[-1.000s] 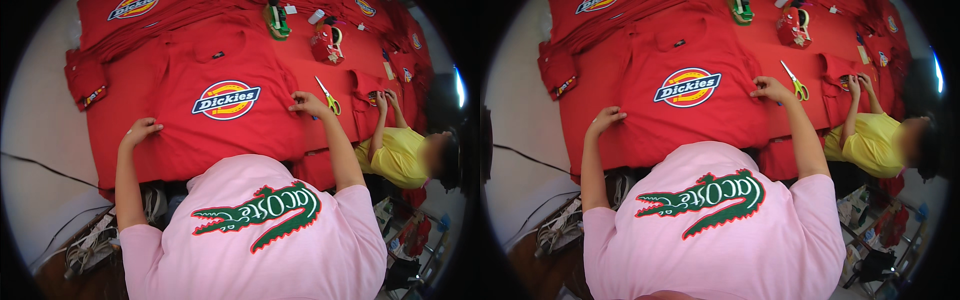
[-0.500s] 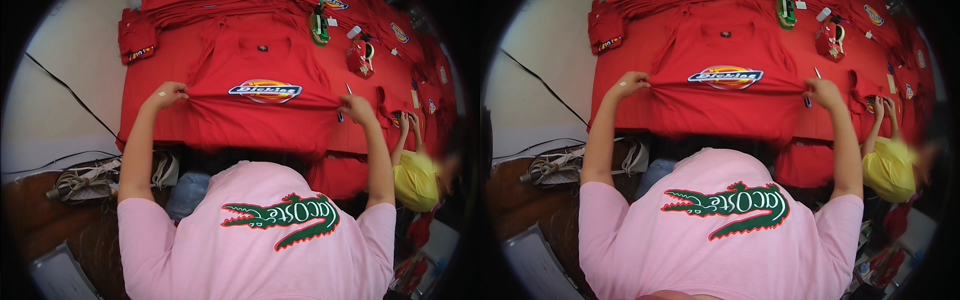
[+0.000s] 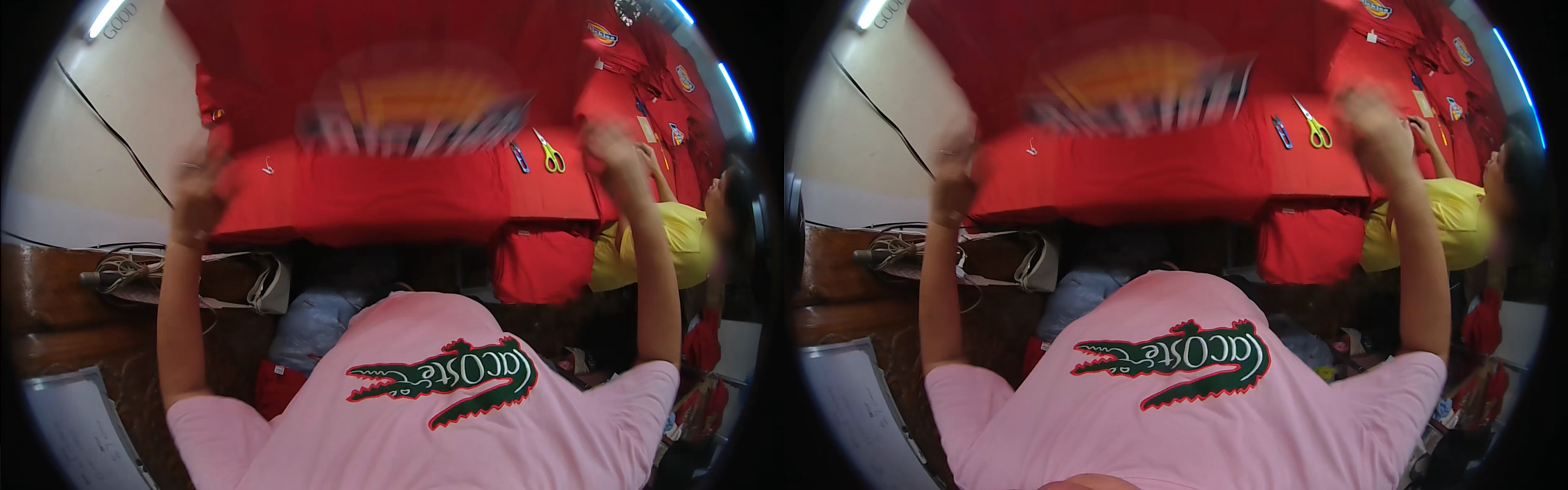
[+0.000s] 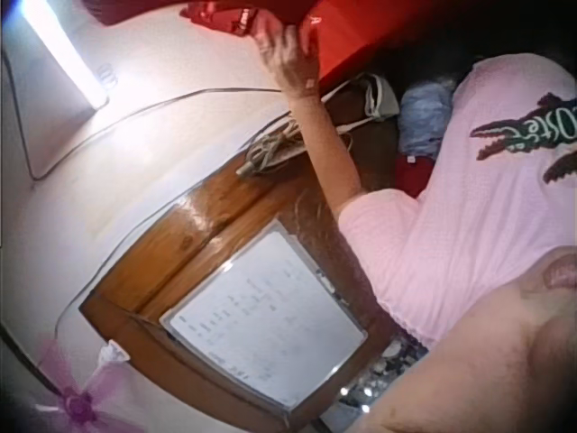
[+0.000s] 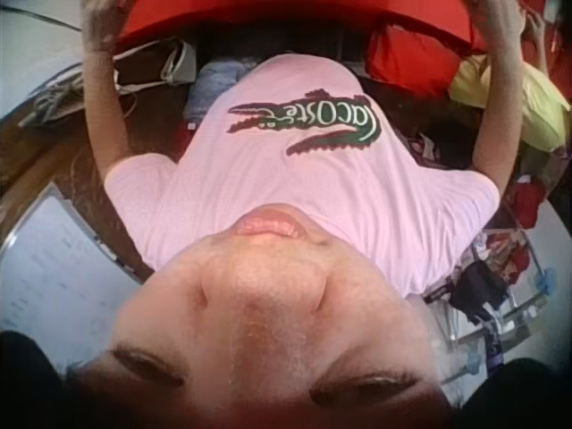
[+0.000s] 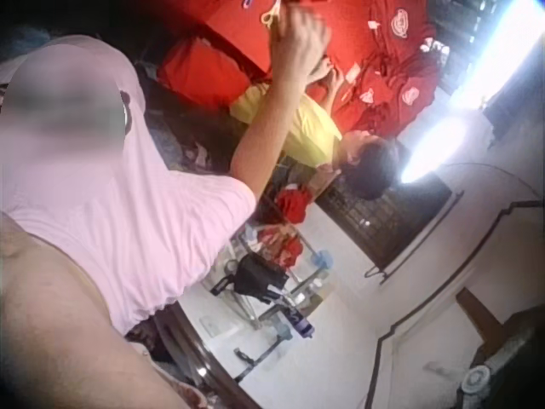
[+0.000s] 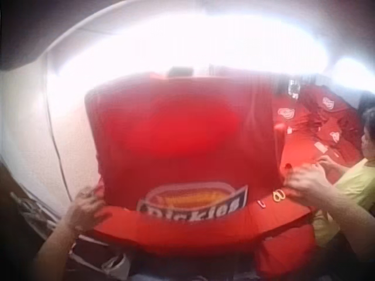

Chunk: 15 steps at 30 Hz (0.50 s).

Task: The person folds red Dickies t-shirts on a table, smoothing each one and folding sleeves and sides. Another person in a yellow shirt works alongside, also folding shirts. The camera wearer uses a small blue tool to snip threads on the shirts during the process.

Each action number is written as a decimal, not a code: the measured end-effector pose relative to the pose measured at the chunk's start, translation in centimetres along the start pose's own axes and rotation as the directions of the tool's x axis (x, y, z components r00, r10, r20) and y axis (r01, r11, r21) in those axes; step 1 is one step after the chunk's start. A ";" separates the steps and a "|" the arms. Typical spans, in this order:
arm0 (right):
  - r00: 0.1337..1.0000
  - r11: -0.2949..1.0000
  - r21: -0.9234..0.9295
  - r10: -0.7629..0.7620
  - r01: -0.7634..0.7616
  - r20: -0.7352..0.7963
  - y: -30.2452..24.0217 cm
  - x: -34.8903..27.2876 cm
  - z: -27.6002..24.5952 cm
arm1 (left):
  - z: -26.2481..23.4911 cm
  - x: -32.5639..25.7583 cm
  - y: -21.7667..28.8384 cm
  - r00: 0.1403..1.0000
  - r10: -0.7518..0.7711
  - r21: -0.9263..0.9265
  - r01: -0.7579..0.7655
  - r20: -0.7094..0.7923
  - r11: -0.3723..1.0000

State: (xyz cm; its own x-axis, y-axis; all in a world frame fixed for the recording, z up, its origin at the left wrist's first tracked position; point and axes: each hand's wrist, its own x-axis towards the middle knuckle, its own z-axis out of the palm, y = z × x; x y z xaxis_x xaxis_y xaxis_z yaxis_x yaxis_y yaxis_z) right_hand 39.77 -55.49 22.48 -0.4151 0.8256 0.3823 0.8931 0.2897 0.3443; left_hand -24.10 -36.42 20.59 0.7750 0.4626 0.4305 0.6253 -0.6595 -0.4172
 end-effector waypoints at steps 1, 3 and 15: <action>0.889 0.975 0.170 0.053 -0.145 0.454 -2.9 -3.4 0.1 | 2.4 -5.9 -0.4 0.902 0.074 -0.277 0.052 0.425 0.960; 0.374 0.684 0.314 -0.065 -0.659 0.925 -6.8 -3.8 -4.5 | 0.9 -9.2 2.5 0.580 -0.036 -0.462 0.683 0.814 0.566; 0.760 -0.503 0.686 0.084 -0.526 0.645 -3.9 -5.4 -3.3 | -0.4 -10.3 3.9 0.721 -0.219 -0.662 0.414 0.657 -0.624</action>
State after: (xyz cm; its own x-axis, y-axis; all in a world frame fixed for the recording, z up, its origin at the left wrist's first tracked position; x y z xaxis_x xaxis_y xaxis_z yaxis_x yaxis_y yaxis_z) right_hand 37.96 -62.67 21.87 -0.1285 0.9638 -0.2335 -0.1116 -0.2480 -0.9623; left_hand -29.68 -44.00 14.84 0.4819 0.8674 -0.1241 -0.1296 0.2107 0.9689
